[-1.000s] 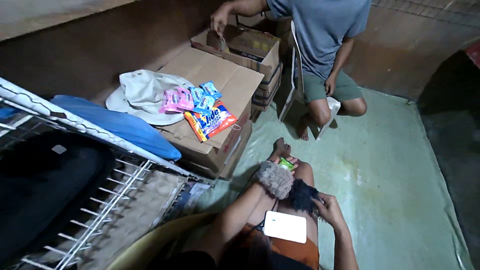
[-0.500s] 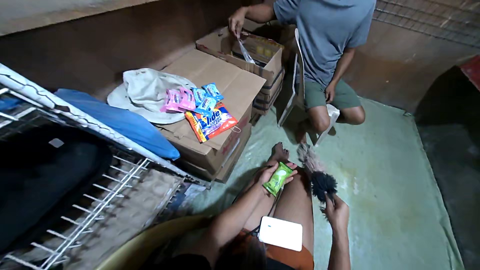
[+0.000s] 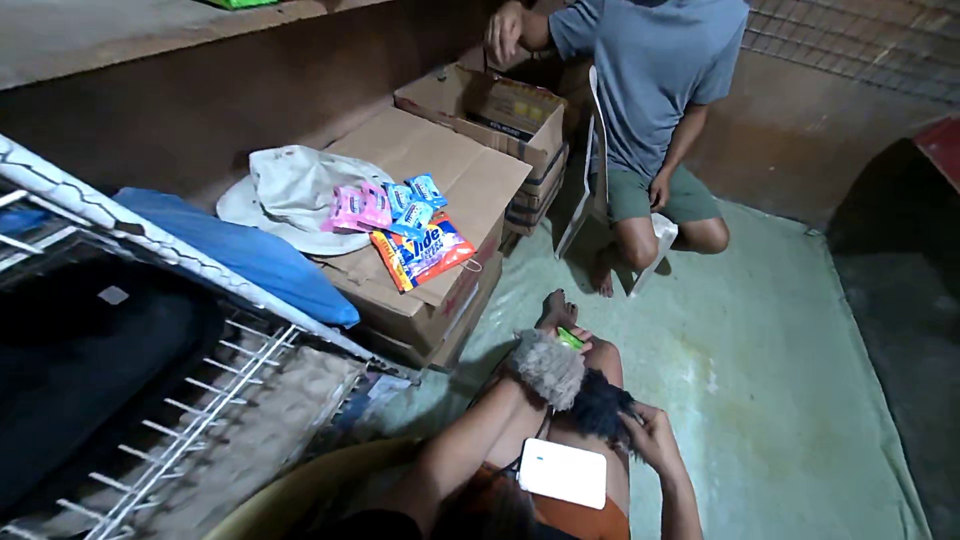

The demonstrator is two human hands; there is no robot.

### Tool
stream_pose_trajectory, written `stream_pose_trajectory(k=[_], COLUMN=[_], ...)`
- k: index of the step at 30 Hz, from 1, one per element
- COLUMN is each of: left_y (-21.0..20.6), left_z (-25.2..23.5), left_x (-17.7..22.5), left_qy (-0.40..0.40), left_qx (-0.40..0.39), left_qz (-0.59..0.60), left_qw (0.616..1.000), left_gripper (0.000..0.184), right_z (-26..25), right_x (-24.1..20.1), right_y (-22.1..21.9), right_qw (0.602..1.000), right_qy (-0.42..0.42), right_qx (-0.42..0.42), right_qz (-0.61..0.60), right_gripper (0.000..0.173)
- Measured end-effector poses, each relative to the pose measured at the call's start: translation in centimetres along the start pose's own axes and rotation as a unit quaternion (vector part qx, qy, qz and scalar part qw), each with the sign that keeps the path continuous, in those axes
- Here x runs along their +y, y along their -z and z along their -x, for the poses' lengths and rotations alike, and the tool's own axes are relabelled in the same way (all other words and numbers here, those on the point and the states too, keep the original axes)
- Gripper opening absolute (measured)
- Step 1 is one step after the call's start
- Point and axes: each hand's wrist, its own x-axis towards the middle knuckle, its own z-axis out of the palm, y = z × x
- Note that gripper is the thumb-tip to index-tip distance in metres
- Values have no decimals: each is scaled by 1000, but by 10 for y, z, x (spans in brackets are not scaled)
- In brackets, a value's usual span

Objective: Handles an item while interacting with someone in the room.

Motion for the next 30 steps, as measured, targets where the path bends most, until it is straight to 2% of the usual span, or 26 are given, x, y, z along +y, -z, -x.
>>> stream_pose_trajectory(k=[1, 2, 3, 4, 5, 6, 7, 8, 9, 10, 11, 12, 14, 15, 16, 17, 19, 20, 21, 23, 24, 25, 26, 27, 29, 30], left_y=[18, 32, 45, 51, 53, 49, 38, 16, -2, 0, 11, 27, 52, 55, 53, 48, 25, 12, 4, 21, 35, 42, 44, 41, 16, 10], left_z=[-8, -16, -22, -24, -25, -21, -12, -1, 3, 0, -6, -12, -24, -26, -24, -19, 0, 5, 5, -9, -16, -19, -18, -13, 6, 11], left_x=[-2, -3, -3, -2, -1, 3, 7, 12, 14, 13, 8, 3, -4, -4, -3, -1, 3, 3, 3, 0, 0, 0, 1, 4, 10, 9], left_qy=[25, 50, 84, 104, 110, 105, 90, 67, 56, 50, 40, 38, 89, 103, 105, 93, 34, 26, 35, 64, 91, 107, 111, 102, 46, 31], left_qx=[-40, -49, -96, -132, -147, -133, -76, 14, 68, 34, -3, -30, -127, -150, -145, -114, -29, -31, -30, -36, -90, -127, -135, -110, -12, -30], left_qz=[9, 13, 31, 38, 42, 36, 7, -36, -50, -26, -7, -13, 24, 32, 32, 21, -31, -16, -12, -22, 3, 18, 23, 12, -72, -77], left_qw=[999, 997, 991, 985, 982, 985, 993, 997, 995, 998, 999, 999, 988, 983, 983, 989, 999, 999, 999, 997, 992, 986, 984, 989, 996, 996], left_gripper=[65, 58, 59, 61, 60, 58, 51, 45, 46, 51, 51, 51, 59, 61, 60, 56, 43, 49, 55, 52, 58, 61, 62, 59, 47, 52], right_z=[-2, -4, -7, -9, -11, -9, -6, -2, -1, -1, -2, -3, -7, -8, -7, -4, 1, 0, -2, -7, -11, -15, -15, -13, -9, -10], right_x=[1, 2, 1, 0, 0, 0, 1, 1, 3, 6, 10, 12, 6, 4, 4, 5, 6, 6, 8, 7, 2, -1, -2, 0, 3, 6], right_y=[1, 2, 4, 7, 10, 10, 7, 4, 4, 7, 10, 13, 18, 21, 22, 19, 12, 13, 15, 16, 18, 19, 21, 21, 17, 17], right_qw=[998, 990, 973, 959, 960, 972, 987, 997, 999, 1000, 998, 992, 961, 956, 966, 983, 998, 999, 999, 987, 971, 960, 964, 980, 999, 998], right_qy=[-37, -79, -121, -147, -136, -94, -47, -11, 7, 6, -16, -51, -142, -150, -111, -49, 26, 31, 9, -71, -116, -133, -114, -65, 11, 16], right_qx=[18, 64, 115, 154, 173, 171, 138, 82, 19, -17, -12, 30, 132, 161, 173, 159, 39, -15, -30, 52, 109, 151, 166, 150, 33, -32], right_qz=[46, 101, 159, 185, 172, 128, 62, -2, -26, 3, 53, 110, 198, 194, 154, 81, -37, -21, 28, 135, 180, 192, 170, 113, -40, -53], right_gripper=[20, 23, 26, 28, 28, 28, 26, 23, 19, 19, 20, 22, 27, 28, 28, 26, 20, 18, 20, 24, 27, 27, 27, 26, 19, 16])
